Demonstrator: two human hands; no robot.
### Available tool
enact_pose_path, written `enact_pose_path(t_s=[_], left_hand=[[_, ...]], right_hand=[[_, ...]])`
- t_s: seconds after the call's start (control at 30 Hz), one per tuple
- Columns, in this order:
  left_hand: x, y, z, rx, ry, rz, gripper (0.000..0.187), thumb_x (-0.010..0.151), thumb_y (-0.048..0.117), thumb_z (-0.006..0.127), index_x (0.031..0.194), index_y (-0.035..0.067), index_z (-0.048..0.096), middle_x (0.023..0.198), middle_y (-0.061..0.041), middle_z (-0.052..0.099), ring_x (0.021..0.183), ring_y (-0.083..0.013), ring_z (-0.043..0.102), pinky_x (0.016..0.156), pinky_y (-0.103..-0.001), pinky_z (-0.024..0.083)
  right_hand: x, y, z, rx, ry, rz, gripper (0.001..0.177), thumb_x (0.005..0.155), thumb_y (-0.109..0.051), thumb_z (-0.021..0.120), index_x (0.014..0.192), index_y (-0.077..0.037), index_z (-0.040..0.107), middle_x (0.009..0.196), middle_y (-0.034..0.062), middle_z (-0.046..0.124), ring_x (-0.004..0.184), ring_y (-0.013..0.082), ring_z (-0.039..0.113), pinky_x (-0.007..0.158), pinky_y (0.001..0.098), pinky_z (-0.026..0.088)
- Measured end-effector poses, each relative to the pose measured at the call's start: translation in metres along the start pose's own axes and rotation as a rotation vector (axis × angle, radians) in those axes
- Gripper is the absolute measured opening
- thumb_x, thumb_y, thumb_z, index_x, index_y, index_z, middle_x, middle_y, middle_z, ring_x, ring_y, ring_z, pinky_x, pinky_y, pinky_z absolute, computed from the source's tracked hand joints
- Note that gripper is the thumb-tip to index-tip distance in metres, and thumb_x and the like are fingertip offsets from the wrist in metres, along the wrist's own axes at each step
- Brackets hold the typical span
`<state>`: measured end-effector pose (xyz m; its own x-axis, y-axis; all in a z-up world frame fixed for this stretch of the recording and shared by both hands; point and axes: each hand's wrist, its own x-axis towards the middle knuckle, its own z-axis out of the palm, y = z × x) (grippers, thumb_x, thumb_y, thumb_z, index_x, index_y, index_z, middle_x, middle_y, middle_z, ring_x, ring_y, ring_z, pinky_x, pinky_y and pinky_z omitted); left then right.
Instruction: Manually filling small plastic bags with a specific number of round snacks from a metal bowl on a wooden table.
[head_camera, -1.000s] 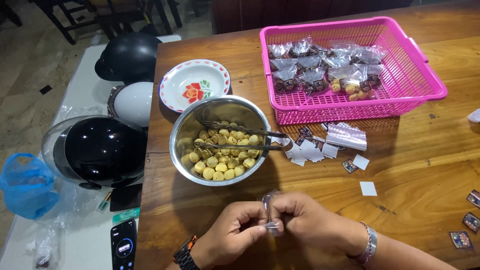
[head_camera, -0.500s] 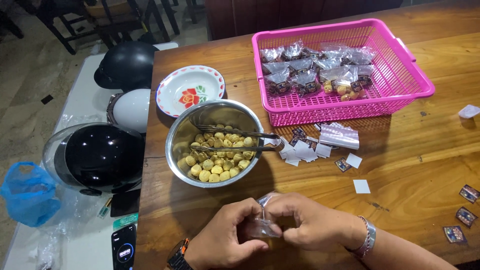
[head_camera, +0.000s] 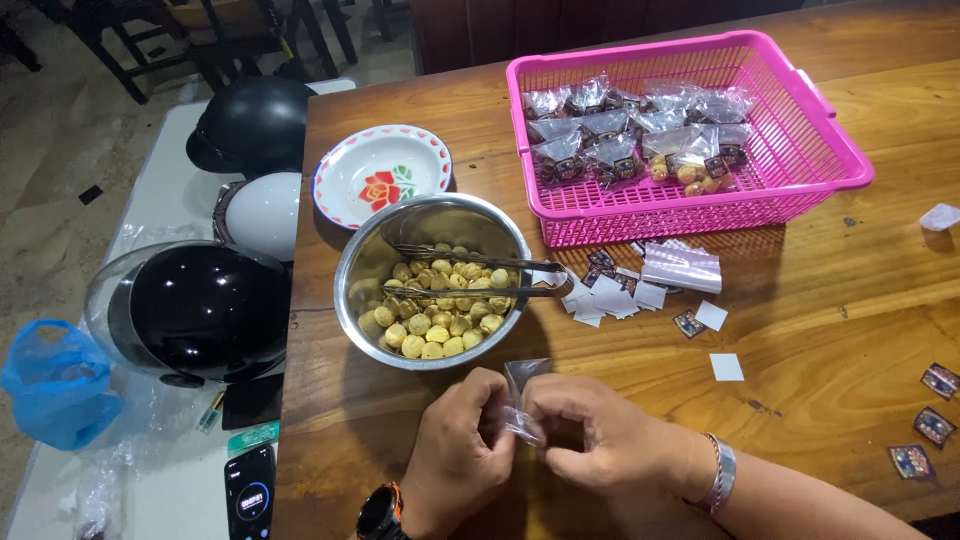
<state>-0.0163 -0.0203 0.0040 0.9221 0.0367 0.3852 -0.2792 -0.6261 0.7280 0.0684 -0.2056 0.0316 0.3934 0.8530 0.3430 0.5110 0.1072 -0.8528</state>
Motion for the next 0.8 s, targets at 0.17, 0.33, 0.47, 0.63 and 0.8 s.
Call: enact_pose_path(t_s=[0.17, 0.33, 0.47, 0.63, 0.8], left_hand=[[-0.001, -0.001, -0.003, 0.023, 0.121, 0.01, 0.021, 0.075, 0.004, 0.069, 0.088, 0.014, 0.057, 0.07, 0.0, 0.055, 0.06, -0.0159, 0.051, 0.051, -0.032, 0.044], [-0.001, 0.009, 0.001, -0.017, 0.156, 0.036, 0.023, 0.072, 0.002, 0.07, 0.081, 0.013, 0.052, 0.072, 0.0, 0.052, 0.052, -0.0139, 0.047, 0.048, -0.031, 0.041], [-0.003, 0.012, 0.004, 0.009, 0.161, 0.009, 0.023, 0.072, 0.001, 0.068, 0.078, 0.014, 0.049, 0.069, 0.0, 0.05, 0.051, -0.0151, 0.046, 0.046, -0.032, 0.04], [-0.005, 0.014, 0.005, -0.027, 0.154, 0.017, 0.025, 0.071, -0.002, 0.064, 0.071, 0.013, 0.045, 0.063, 0.0, 0.048, 0.051, -0.0164, 0.044, 0.046, -0.033, 0.037], [-0.009, 0.008, 0.01, 0.017, 0.111, -0.001, 0.019, 0.07, 0.001, 0.059, 0.075, 0.012, 0.046, 0.063, -0.002, 0.049, 0.052, -0.0214, 0.046, 0.049, -0.037, 0.038]], right_hand=[[-0.005, 0.013, 0.013, -0.15, 0.13, 0.025, 0.029, 0.082, -0.012, 0.073, 0.07, -0.015, 0.047, 0.066, -0.0005, 0.05, 0.059, 0.0168, 0.046, 0.057, 0.0308, 0.038], [-0.01, 0.026, 0.024, -0.268, 0.366, 0.135, 0.03, 0.069, -0.005, 0.069, 0.059, -0.015, 0.042, 0.054, -0.0045, 0.045, 0.049, 0.0116, 0.039, 0.047, 0.0296, 0.029], [-0.012, 0.032, 0.027, -0.415, 0.454, 0.125, 0.037, 0.069, -0.007, 0.074, 0.058, -0.015, 0.04, 0.053, -0.004, 0.043, 0.048, 0.0133, 0.039, 0.047, 0.0318, 0.03], [-0.008, 0.015, 0.03, -0.507, 0.576, 0.092, 0.026, 0.071, -0.008, 0.073, 0.063, -0.015, 0.049, 0.056, -0.0028, 0.05, 0.049, 0.015, 0.043, 0.047, 0.0316, 0.035], [0.003, -0.007, 0.025, -0.358, 0.619, -0.038, 0.028, 0.077, 0.011, 0.064, 0.08, -0.011, 0.048, 0.07, -0.0007, 0.05, 0.053, 0.0093, 0.037, 0.048, 0.0232, 0.035]])
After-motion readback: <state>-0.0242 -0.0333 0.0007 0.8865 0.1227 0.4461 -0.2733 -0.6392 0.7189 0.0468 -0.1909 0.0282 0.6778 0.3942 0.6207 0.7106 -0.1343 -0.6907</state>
